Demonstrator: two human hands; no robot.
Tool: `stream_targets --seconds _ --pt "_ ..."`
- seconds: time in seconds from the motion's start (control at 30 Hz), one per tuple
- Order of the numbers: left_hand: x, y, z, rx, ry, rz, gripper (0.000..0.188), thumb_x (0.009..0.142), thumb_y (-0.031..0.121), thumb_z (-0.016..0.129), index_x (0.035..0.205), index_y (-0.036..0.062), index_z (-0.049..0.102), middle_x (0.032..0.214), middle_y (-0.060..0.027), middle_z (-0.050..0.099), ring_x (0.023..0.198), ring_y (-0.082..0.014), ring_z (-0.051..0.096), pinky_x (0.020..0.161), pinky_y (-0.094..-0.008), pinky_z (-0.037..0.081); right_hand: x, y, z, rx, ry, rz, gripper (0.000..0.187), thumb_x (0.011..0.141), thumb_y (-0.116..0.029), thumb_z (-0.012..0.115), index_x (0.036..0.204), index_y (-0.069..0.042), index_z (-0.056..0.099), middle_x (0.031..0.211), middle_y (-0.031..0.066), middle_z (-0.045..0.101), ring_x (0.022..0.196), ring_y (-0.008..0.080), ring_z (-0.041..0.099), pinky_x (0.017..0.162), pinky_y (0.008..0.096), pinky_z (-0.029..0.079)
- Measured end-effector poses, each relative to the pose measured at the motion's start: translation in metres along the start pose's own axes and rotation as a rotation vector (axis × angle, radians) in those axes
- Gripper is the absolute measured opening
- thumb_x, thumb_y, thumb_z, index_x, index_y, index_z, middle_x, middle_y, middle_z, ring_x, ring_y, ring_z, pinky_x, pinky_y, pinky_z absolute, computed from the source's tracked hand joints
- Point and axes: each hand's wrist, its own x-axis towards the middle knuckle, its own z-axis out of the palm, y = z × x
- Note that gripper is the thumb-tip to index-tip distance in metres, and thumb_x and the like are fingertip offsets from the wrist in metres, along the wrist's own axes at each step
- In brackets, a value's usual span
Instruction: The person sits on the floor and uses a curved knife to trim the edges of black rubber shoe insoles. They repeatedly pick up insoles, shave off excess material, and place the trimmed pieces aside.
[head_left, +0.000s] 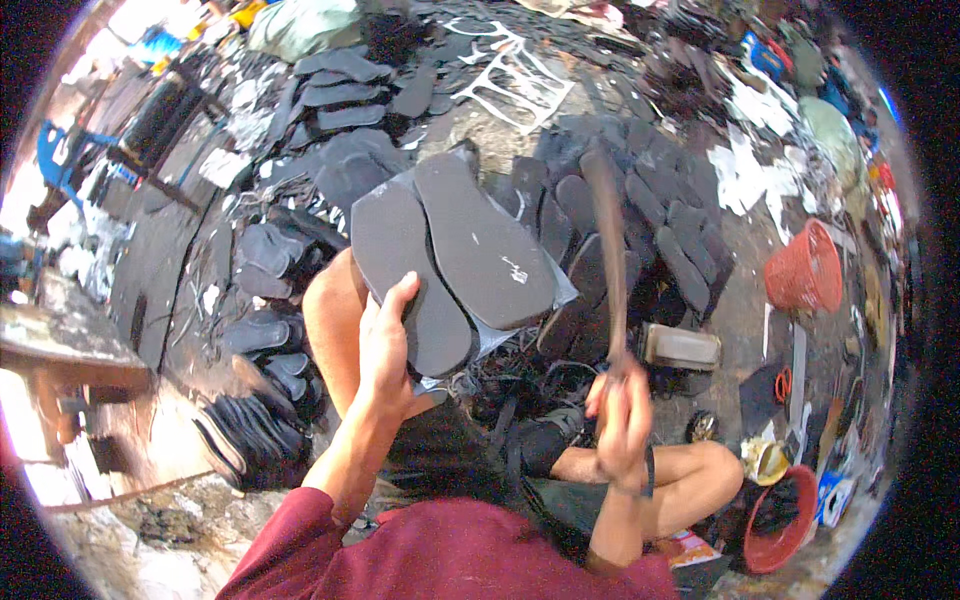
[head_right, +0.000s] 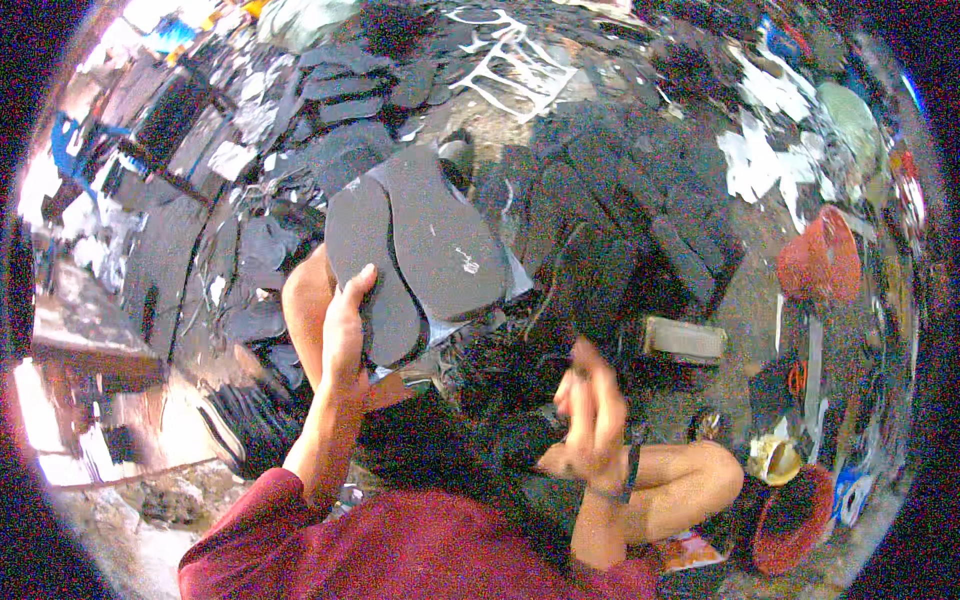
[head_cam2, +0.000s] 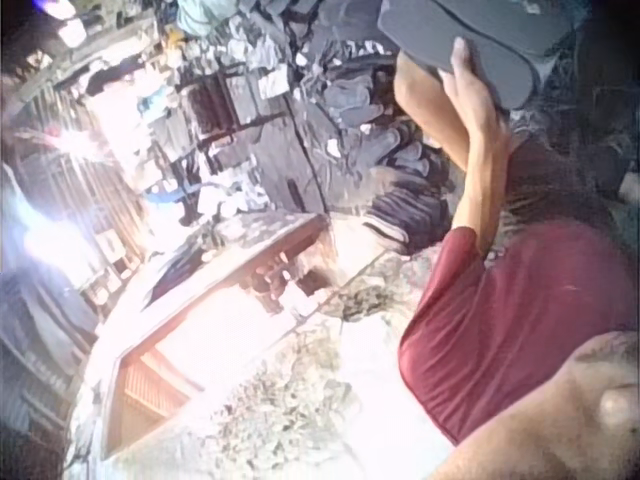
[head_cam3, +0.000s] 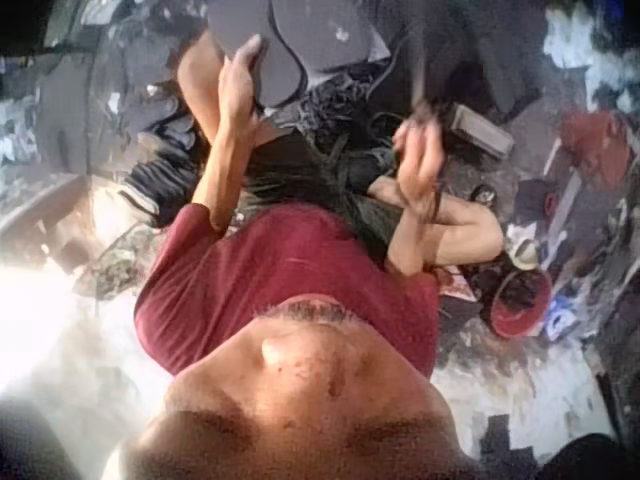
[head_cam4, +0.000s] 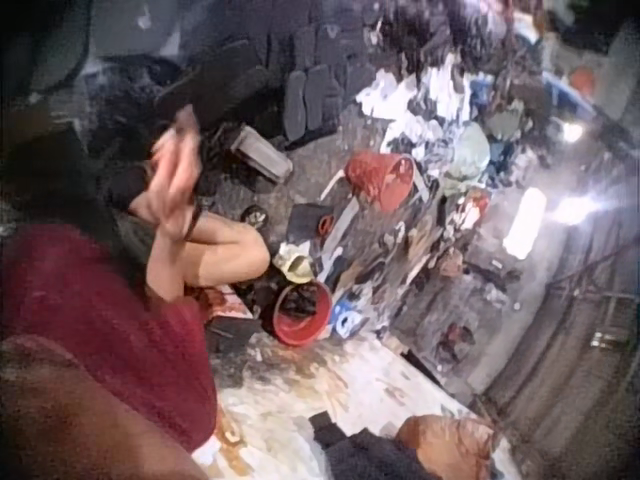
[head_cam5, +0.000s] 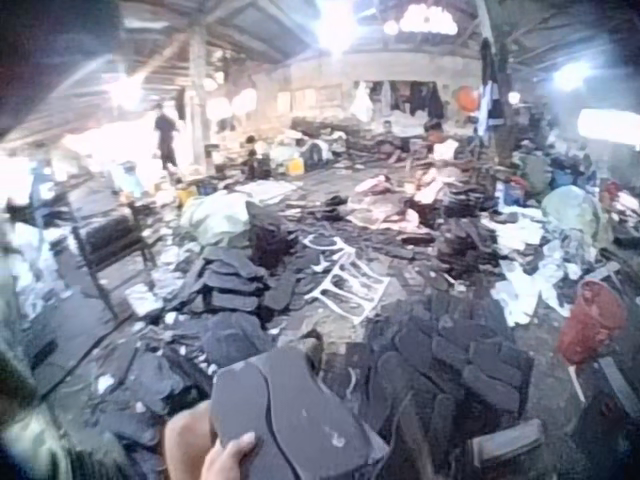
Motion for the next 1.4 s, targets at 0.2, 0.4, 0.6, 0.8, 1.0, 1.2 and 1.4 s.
stream_targets --seconds 0.2,0.4,0.6,0.8,1.0,1.2,1.4 --pt "-0.012 0.009 0.011 0.178 0.153 -0.010 0.047 0.094 0.033 0.062 0.127 -0.0002 0.060 0.115 -0.0058 0.067 0.102 -0.0178 0.061 0.093 -0.0293 0.044 -0.105 -0.006 -0.009 -0.412 -0.182 0.051 0.034 0.102 -0.021 0.053 0.125 0.001 0.062 0.104 0.0190 0.067 0.083 0.0311 0.066 0.074 0.0378 0.053" --pt "-0.025 -0.005 0.002 0.233 0.123 -0.025 0.044 0.092 0.034 0.064 0.122 0.0023 0.063 0.108 -0.0037 0.067 0.098 -0.0159 0.060 0.092 -0.0295 0.044 -0.097 -0.016 -0.010 -0.420 -0.251 0.130 0.031 0.099 -0.019 0.055 0.125 -0.005 0.064 0.104 0.0206 0.069 0.085 0.0375 0.068 0.073 0.0425 0.054" --pt "-0.027 -0.022 -0.001 0.192 0.056 0.029 0.044 0.091 0.029 0.070 0.126 0.0031 0.062 0.110 -0.0051 0.067 0.094 -0.0136 0.061 0.084 -0.0294 0.049 -0.063 -0.003 0.035 -0.388 -0.217 0.030 0.034 0.097 -0.012 0.056 0.130 -0.007 0.061 0.093 0.0190 0.064 0.076 0.0382 0.062 0.068 0.0433 0.051" --pt "-0.026 -0.019 -0.005 0.155 0.033 -0.011 0.041 0.092 0.028 0.068 0.124 0.0029 0.063 0.107 -0.0044 0.069 0.092 -0.0146 0.063 0.085 -0.0291 0.048 -0.019 0.038 0.076 -0.381 -0.229 -0.018 0.028 0.088 -0.007 0.061 0.116 -0.007 0.063 0.098 0.0191 0.064 0.081 0.0417 0.064 0.067 0.0480 0.052" --pt "-0.030 -0.019 0.003 0.113 0.010 -0.040 0.047 0.089 0.028 0.073 0.125 -0.0001 0.061 0.110 -0.0078 0.068 0.091 -0.0147 0.063 0.085 -0.0302 0.051 -0.013 0.118 0.132 -0.590 -0.253 -0.192 0.050 0.089 -0.025 0.064 0.136 -0.011 0.055 0.142 0.0189 0.052 0.130 0.0401 0.049 0.110 0.0499 0.037" --pt "-0.033 -0.015 0.012 0.139 0.012 -0.011 0.049 0.091 0.030 0.068 0.129 0.0006 0.059 0.114 -0.0072 0.067 0.096 -0.0170 0.062 0.089 -0.0304 0.048 -0.001 0.110 0.147 0.539 -0.205 0.345 0.059 0.102 -0.036 0.054 0.150 -0.005 0.039 0.150 0.0119 0.045 0.134 0.0262 0.047 0.113 0.0400 0.038" --pt "-0.031 -0.026 0.001 0.098 -0.055 -0.030 0.050 0.089 0.024 0.073 0.129 -0.0012 0.057 0.116 -0.0093 0.066 0.101 -0.0156 0.061 0.091 -0.0298 0.049 0.034 0.074 0.116 0.295 -0.134 0.195 0.054 0.100 -0.031 0.056 0.145 -0.004 0.044 0.140 0.0153 0.053 0.126 0.0278 0.054 0.106 0.0400 0.044"
